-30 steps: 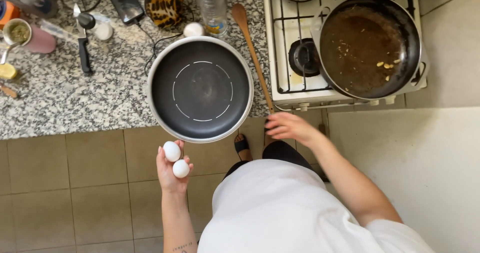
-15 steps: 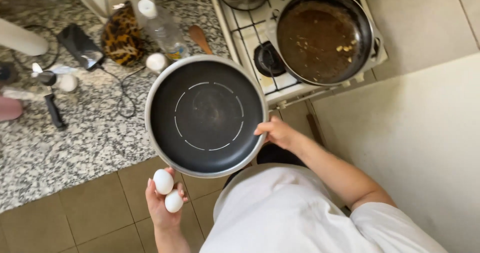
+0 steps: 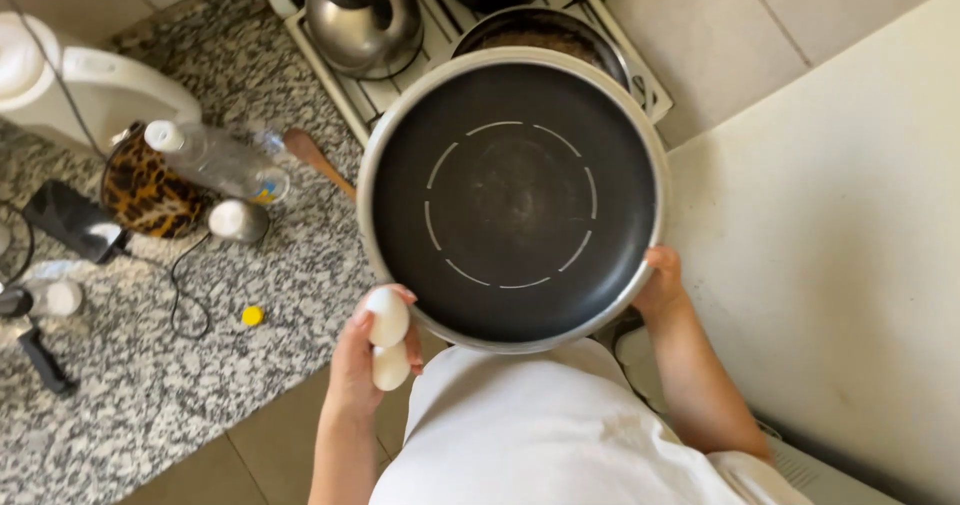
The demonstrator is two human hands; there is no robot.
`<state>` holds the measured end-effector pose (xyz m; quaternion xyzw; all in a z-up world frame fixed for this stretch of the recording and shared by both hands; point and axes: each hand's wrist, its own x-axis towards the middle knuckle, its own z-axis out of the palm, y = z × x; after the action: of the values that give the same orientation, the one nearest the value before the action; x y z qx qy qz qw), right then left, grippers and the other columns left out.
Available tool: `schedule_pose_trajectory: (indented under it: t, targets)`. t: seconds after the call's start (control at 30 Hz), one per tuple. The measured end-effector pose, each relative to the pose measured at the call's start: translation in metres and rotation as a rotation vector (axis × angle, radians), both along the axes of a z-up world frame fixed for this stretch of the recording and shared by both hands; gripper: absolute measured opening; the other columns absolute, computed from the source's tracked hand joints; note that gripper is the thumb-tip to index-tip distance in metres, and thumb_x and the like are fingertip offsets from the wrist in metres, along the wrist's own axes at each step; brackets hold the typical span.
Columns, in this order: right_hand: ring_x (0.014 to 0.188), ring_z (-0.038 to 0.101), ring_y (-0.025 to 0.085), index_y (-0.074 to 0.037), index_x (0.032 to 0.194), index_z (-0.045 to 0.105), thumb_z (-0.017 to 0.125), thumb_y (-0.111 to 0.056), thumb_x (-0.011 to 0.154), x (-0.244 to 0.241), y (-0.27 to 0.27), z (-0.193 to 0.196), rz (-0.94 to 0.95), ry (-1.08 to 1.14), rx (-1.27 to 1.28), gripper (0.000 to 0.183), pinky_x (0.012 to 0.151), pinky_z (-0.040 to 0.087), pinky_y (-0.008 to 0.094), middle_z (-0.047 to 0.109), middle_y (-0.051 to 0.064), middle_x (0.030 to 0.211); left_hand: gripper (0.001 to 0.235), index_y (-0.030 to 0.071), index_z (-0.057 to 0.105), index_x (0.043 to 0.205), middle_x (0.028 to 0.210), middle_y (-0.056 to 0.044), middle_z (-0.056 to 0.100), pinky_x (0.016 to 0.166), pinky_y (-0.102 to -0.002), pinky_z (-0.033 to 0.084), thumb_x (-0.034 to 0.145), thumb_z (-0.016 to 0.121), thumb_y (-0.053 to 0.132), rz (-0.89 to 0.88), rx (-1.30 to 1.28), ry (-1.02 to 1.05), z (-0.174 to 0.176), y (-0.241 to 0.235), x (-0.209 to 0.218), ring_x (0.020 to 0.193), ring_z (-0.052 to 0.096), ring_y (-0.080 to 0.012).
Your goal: The person places eggs into a pot, fills it with water at the sink, and sets it on the stove to boil. They then use a spoon to scoop avocado flesh from its skin and place it onto a plate.
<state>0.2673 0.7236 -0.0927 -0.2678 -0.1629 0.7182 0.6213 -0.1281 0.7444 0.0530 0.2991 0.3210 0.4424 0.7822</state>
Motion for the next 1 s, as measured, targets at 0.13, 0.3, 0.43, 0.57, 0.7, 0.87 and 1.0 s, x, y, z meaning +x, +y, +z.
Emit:
schedule_pose_trajectory:
  t: [0.13,0.3,0.43,0.57,0.7,0.87,1.0]
  targets:
    - [0.141,0.023,0.026,-0.009,0.145,0.027,0.036,-0.077,0.072,-0.065,0.052,0.143,-0.210,-0.198,0.349,0.100,0.121,0.014,0.045,0.028,0.008,0.151,0.048,0.004,0.053,0.102,0.049,-0.013,0.054,0.037,-0.030,0.042,0.083,0.048,0.048,-0.074,-0.008,-0.008,0.005,0.027,0.044,0.040,0.052,-0.0217]
    - [0.128,0.029,0.024,-0.012,0.139,0.036,0.041,-0.067,0.076,-0.029,0.097,0.143,-0.228,-0.502,0.363,0.084,0.111,0.020,0.041,0.034,0.006,0.137,0.055,-0.008,0.046,0.113,0.045,-0.025,0.055,0.033,-0.033,0.049,0.088,0.036,0.039,-0.132,0.196,-0.050,-0.016,0.061,0.092,0.036,0.061,-0.0309]
    - [0.117,0.034,0.022,-0.013,0.133,0.042,0.046,-0.058,0.079,-0.001,0.134,0.140,-0.216,-0.737,0.379,0.070,0.102,0.024,0.038,0.039,0.005,0.125,0.052,-0.007,0.047,0.114,0.045,-0.023,0.055,0.035,-0.034,0.051,0.090,0.034,0.038,-0.158,0.178,-0.017,-0.010,0.091,0.124,0.036,0.061,-0.0294]
    - [0.106,0.039,0.020,-0.015,0.128,0.049,0.050,-0.050,0.083,0.021,0.171,0.138,-0.186,-0.968,0.406,0.057,0.094,0.029,0.035,0.043,0.003,0.114,0.048,-0.004,0.048,0.112,0.043,-0.020,0.054,0.035,-0.033,0.050,0.092,0.033,0.037,-0.151,0.079,-0.011,-0.019,0.114,0.150,0.035,0.058,-0.0277]
    - [0.095,0.043,0.018,-0.017,0.122,0.055,0.054,-0.041,0.086,0.034,0.199,0.138,-0.172,-1.202,0.431,0.044,0.085,0.033,0.032,0.048,0.002,0.103,0.054,-0.003,0.049,0.112,0.042,-0.019,0.052,0.034,-0.035,0.050,0.092,0.030,0.044,-0.097,-0.125,-0.046,-0.038,0.119,0.167,0.034,0.056,-0.0280]
    - [0.081,0.050,0.016,-0.019,0.116,0.064,0.060,-0.030,0.090,0.037,0.220,0.134,-0.165,-1.492,0.461,0.029,0.075,0.039,0.029,0.053,0.000,0.089,0.048,-0.003,0.053,0.110,0.101,-0.027,0.062,0.036,-0.029,0.053,0.091,0.035,0.038,0.041,-0.199,-0.055,-0.010,0.121,0.142,0.041,0.057,-0.0170]
    - [0.071,0.054,0.015,-0.021,0.110,0.070,0.064,-0.022,0.093,0.028,0.233,0.135,-0.195,-1.727,0.486,0.018,0.066,0.044,0.026,0.058,-0.002,0.078,0.047,-0.002,0.054,0.104,0.131,-0.024,0.052,0.034,-0.028,0.053,0.092,0.035,0.039,0.142,-0.202,-0.027,-0.021,0.111,0.117,0.043,0.057,-0.0157]
